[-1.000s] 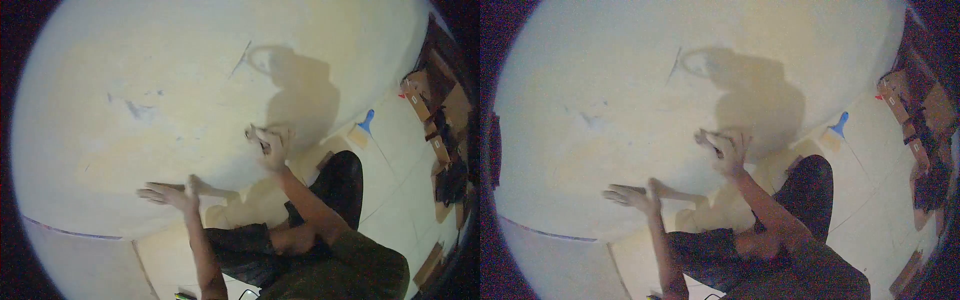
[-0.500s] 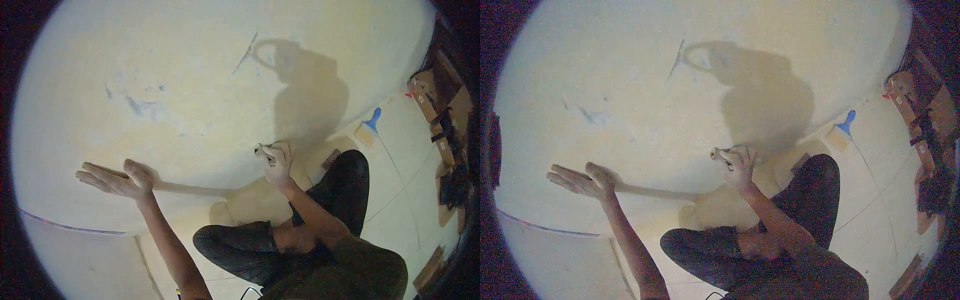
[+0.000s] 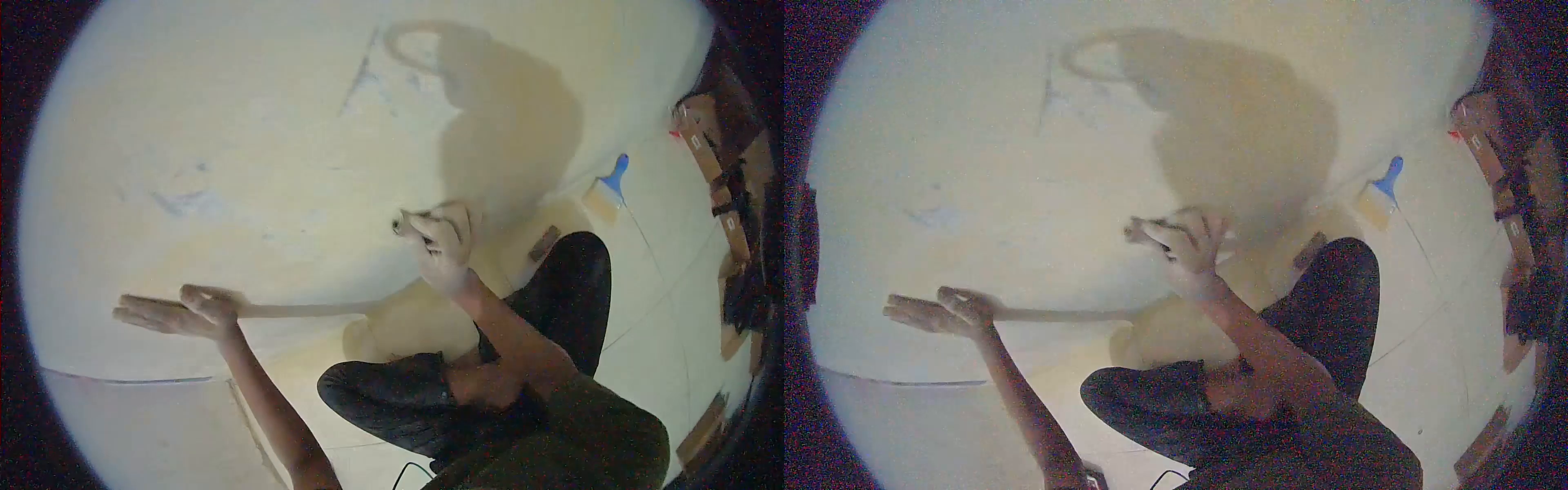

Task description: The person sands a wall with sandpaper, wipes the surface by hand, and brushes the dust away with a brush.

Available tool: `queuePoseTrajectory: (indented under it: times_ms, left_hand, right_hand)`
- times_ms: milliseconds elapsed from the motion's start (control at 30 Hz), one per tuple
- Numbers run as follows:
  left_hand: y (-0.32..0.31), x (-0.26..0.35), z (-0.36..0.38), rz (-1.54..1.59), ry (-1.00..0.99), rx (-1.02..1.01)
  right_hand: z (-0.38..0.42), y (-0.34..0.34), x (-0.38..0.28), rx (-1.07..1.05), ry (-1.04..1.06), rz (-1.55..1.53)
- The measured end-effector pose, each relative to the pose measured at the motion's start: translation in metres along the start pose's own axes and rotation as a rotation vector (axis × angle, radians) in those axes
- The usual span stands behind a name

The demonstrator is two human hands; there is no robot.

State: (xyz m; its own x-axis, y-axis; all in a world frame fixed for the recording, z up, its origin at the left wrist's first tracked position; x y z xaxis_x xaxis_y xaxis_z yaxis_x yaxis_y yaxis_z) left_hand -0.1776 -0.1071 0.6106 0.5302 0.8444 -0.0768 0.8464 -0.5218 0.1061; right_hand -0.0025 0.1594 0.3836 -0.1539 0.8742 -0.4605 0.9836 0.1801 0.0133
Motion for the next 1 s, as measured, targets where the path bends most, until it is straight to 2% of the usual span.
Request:
queuePoseTrajectory:
  times_ms: [100,200,300,367,433,467,567,633,667,733,800,900,1000]
  left_hand:
    - [0.001,0.010,0.002,0.003,0.023,-0.040]
    - [0.002,0.005,-0.004,0.022,0.001,0.002]
    - [0.001,0.012,0.000,0.050,-0.014,0.028]
    - [0.000,0.027,0.000,0.043,-0.012,0.024]
    - [0.000,0.028,0.006,0.047,-0.019,-0.025]
    - [0.002,0.024,0.006,0.046,-0.018,-0.042]
    - [0.004,0.018,-0.001,0.057,0.003,-0.037]
    - [0.006,0.021,-0.002,0.025,0.043,-0.041]
    - [0.003,0.023,-0.001,0.014,0.059,-0.045]
    - [0.002,0.018,0.004,0.029,0.053,-0.049]
    - [0.001,0.016,0.009,0.028,0.032,-0.057]
    - [-0.002,0.011,0.007,0.005,-0.022,-0.035]
    - [0.001,0.010,0.007,-0.008,-0.054,-0.028]
  right_hand:
    - [-0.024,0.010,-0.004,0.132,-0.051,-0.002]
    - [0.050,-0.002,0.024,-0.002,-0.101,-0.044]
    - [0.052,0.001,0.023,0.016,-0.092,0.040]
    - [-0.008,0.004,0.008,0.128,-0.085,-0.043]
    - [-0.007,-0.001,0.012,0.149,-0.150,-0.125]
    - [0.020,-0.013,0.024,0.118,-0.206,-0.171]
    - [0.038,0.001,0.024,0.006,-0.090,0.008]
    - [0.044,0.004,0.023,-0.039,-0.062,0.009]
    - [0.047,-0.007,0.031,-0.034,-0.099,-0.110]
    - [0.033,-0.013,0.024,0.037,-0.122,-0.186]
    - [-0.034,0.005,0.002,0.170,-0.031,-0.114]
    - [0.027,0.000,0.017,0.071,-0.032,-0.067]
    - [0.033,0.003,0.015,0.015,-0.027,-0.058]
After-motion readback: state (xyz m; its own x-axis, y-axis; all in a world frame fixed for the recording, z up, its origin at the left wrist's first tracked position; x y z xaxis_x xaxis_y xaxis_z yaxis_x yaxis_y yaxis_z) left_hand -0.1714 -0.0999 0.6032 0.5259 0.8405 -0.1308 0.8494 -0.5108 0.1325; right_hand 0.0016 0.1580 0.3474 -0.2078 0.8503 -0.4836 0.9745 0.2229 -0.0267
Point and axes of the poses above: each hand's wrist, its own z-axis away from the middle knuckle, its own y-axis out of the back of the hand, x = y × z, the point moved 8 cm from there along -z, towards the middle knuckle, and after that the axes turned 8 degrees about y, right-handed, at the moved point
